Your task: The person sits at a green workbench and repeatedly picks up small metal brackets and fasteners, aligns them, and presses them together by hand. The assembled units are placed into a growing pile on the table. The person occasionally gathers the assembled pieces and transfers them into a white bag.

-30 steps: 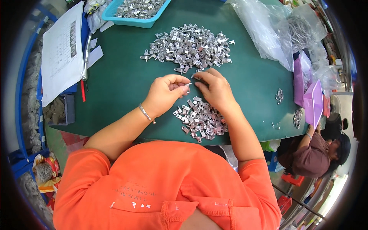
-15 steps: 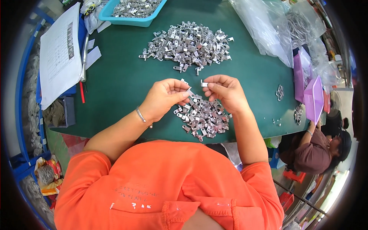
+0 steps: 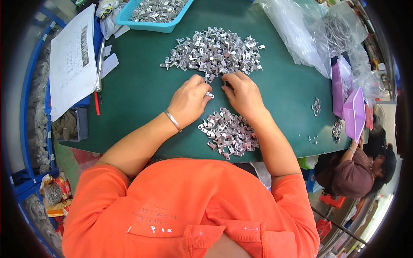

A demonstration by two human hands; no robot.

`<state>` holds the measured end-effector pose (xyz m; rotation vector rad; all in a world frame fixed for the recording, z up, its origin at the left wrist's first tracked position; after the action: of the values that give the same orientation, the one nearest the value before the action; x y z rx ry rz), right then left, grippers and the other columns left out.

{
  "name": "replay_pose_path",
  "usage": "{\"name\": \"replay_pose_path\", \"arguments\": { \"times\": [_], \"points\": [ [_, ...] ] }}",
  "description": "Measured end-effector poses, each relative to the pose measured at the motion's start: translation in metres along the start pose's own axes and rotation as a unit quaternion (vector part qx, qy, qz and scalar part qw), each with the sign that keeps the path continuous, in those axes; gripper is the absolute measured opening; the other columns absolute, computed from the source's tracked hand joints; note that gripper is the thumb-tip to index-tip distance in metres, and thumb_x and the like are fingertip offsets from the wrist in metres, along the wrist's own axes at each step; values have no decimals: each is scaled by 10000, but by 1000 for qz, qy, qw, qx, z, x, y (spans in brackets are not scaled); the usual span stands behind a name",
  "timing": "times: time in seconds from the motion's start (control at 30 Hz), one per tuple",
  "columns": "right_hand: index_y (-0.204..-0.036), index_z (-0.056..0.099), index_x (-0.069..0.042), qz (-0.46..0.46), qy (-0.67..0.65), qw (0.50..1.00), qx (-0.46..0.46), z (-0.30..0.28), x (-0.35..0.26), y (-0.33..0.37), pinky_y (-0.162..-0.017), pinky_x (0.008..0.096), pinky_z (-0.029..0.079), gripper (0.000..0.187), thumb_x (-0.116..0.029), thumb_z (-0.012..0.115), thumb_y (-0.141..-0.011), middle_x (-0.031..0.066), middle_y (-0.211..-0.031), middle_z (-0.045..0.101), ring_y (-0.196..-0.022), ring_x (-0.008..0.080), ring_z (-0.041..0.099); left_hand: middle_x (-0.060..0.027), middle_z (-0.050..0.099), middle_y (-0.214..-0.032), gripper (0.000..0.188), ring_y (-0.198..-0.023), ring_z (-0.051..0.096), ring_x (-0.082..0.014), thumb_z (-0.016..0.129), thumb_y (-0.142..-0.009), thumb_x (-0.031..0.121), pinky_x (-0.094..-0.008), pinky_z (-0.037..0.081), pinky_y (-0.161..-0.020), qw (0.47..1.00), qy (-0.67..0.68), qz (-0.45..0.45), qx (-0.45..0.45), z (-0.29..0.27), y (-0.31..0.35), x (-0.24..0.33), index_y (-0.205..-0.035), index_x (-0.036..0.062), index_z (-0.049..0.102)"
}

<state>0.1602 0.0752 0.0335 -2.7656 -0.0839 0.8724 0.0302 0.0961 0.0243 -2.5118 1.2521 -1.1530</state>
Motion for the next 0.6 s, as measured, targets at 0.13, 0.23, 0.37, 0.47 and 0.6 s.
{"name": "replay_pose_path", "arguments": {
  "times": [0.13, 0.23, 0.37, 0.47, 0.6],
  "points": [
    [-974, 649, -22, 132, -201, 971, -21, 8, 29, 11, -657, 307, 523, 170, 6, 637, -807, 95, -856, 667, -745, 221, 648, -57, 607, -892, 134, -768, 640, -152, 653, -803, -16, -268, 513, -702, 948, 244, -191, -77, 9, 7, -21, -932, 7, 626],
    [-990, 642, 62, 286, -410, 861, -97, 21, 42, 34, -636, 235, 525, 171, 4, 656, -831, 61, -880, 665, -742, 94, 615, -87, 628, -954, 109, -896, 661, -189, 614, -833, -66, -286, 534, -804, 807, 488, -320, -89, 29, 24, -30, -935, -29, 598],
    [-1000, 644, 62, 297, -498, 808, -107, 15, 35, 46, -633, 248, 535, 199, 16, 667, -808, 90, -865, 667, -732, 129, 631, -120, 614, -991, 131, -978, 651, -260, 612, -828, -95, -326, 529, -865, 713, 620, -322, -67, 36, 30, -21, -937, -33, 575],
    [-993, 646, 62, 283, -516, 799, -124, 9, 30, 52, -636, 250, 537, 191, 5, 666, -812, 87, -842, 667, -705, 131, 634, -125, 611, -1004, 140, -985, 650, -271, 616, -821, -101, -334, 528, -872, 692, 656, -295, -54, 36, 30, -15, -935, -34, 570],
    [-966, 656, 42, 250, -488, 820, -167, -2, 21, 54, -619, 224, 516, 152, 9, 654, -818, 79, -832, 673, -683, 115, 634, -127, 619, -985, 131, -986, 649, -266, 606, -817, -114, -338, 533, -862, 692, 669, -267, -47, 34, 30, -10, -924, -43, 579]
  ]
}}
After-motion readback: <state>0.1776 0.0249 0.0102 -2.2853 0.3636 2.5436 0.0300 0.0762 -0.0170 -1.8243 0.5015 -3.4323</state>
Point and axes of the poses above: each hand's wrist, its own y-axis away from the middle knuckle, its own z-axis out of the palm, x = y × z, the point moved 9 cm from there along -y, towards the middle knuckle
